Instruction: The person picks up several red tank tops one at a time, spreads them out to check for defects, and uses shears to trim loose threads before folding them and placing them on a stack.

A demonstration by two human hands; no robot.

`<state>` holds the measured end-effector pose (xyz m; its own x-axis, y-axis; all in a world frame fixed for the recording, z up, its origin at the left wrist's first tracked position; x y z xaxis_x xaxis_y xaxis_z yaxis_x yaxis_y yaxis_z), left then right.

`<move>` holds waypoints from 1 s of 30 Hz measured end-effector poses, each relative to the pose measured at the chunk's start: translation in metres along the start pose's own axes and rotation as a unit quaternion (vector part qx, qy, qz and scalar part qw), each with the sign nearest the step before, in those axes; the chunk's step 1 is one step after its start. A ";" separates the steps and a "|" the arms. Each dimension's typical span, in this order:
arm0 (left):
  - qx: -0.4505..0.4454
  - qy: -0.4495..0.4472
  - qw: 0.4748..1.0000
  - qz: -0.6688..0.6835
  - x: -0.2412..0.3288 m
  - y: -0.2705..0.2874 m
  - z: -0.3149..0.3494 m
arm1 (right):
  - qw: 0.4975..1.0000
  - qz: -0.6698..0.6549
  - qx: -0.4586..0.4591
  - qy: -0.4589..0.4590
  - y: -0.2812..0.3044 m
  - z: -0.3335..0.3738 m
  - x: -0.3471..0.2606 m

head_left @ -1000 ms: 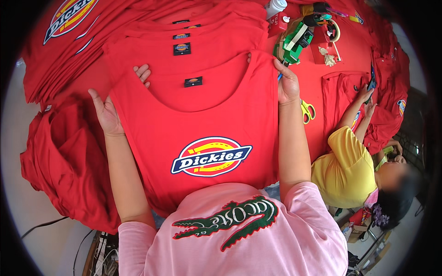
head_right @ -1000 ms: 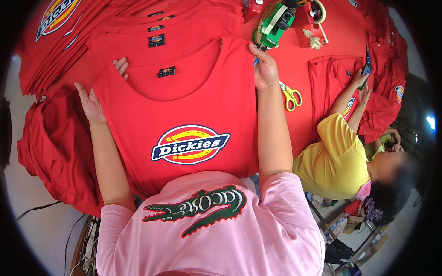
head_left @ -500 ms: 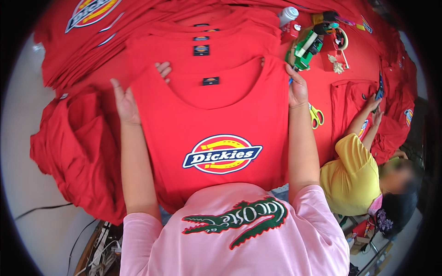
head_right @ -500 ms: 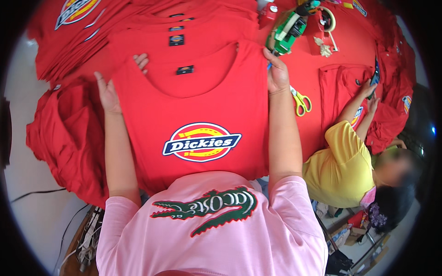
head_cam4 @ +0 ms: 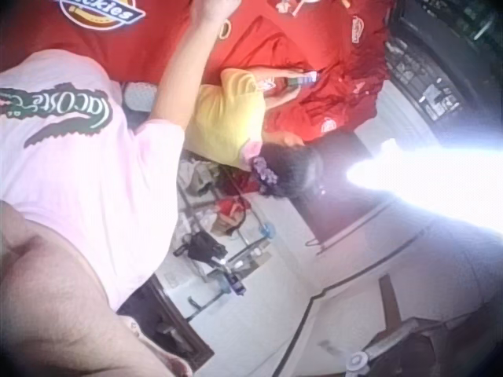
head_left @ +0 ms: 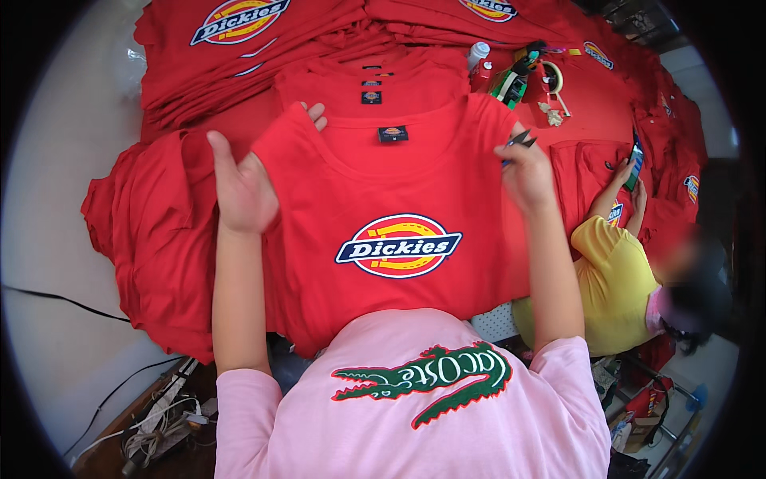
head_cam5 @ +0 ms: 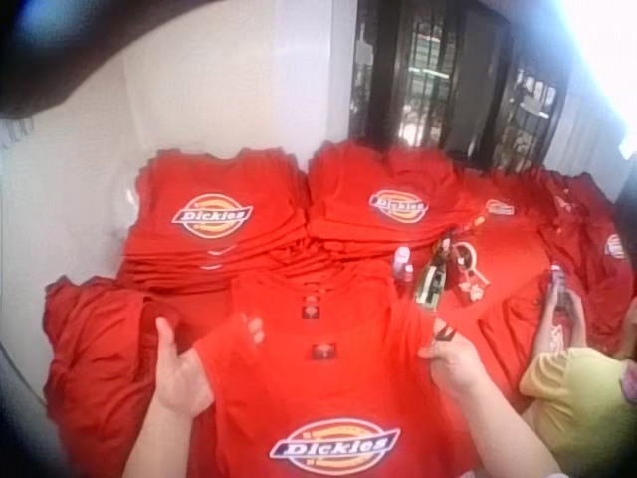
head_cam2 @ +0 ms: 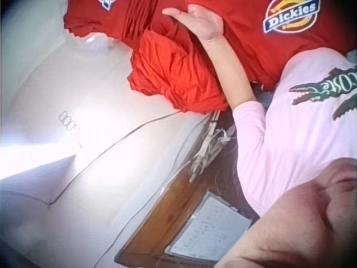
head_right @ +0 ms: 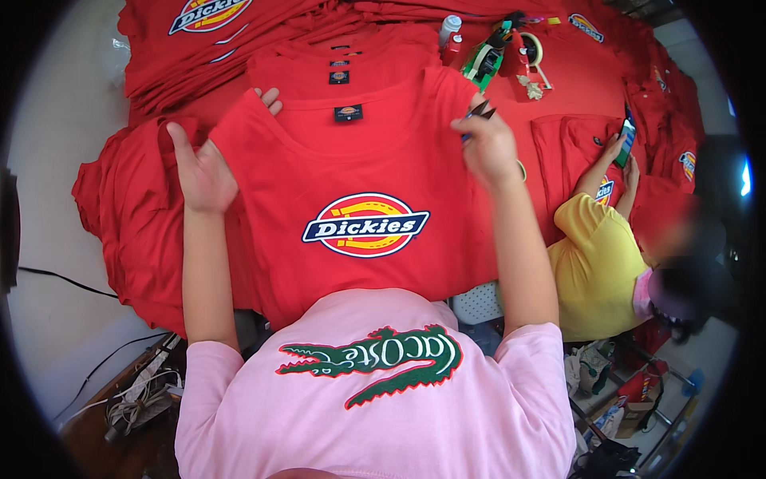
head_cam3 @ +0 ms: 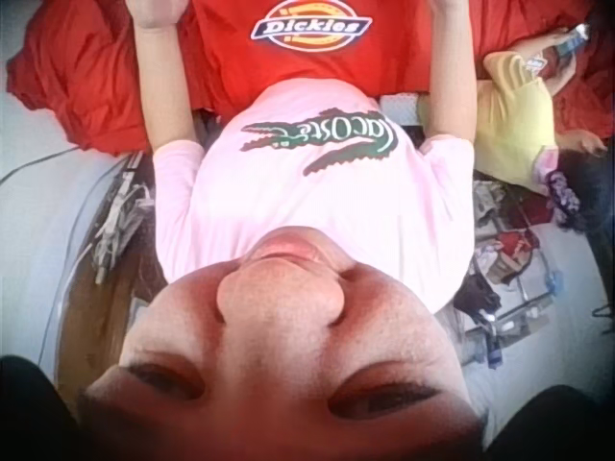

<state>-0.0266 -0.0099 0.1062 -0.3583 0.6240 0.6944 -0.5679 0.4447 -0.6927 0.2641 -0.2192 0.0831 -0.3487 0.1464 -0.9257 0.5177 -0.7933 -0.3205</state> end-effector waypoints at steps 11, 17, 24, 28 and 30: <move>-0.039 -0.188 0.914 -0.357 -0.119 -0.090 0.117 | 0.909 0.241 -0.164 0.298 -0.086 0.205 0.049; -0.048 -0.225 0.896 -0.381 -0.128 -0.100 0.137 | 0.903 0.206 -0.201 0.320 -0.077 0.227 0.062; -0.061 -0.236 0.907 -0.343 -0.110 -0.108 0.140 | 0.928 0.189 -0.195 0.254 -0.084 0.228 0.044; -0.053 -0.251 0.943 -0.214 -0.052 -0.096 0.119 | 0.957 0.106 -0.155 0.220 -0.085 0.195 -0.012; -0.001 -0.234 0.965 -0.121 -0.014 -0.066 0.099 | 0.974 0.145 -0.029 0.174 -0.047 0.148 -0.029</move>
<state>-0.0573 -0.1117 0.1611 -0.5120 0.1433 0.8469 -0.6751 0.5425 -0.4999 0.1342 -0.2738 0.1545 0.1000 0.1203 -0.9877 0.6014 -0.7981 -0.0363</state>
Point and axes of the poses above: each hand's wrist, its own z-axis away from the middle knuckle, its own y-axis out of the back of the hand, x = y × z, the point moved 8 cm from there along -z, towards the middle knuckle, and after that the axes turned 13 degrees about x, right-handed, at the moved point
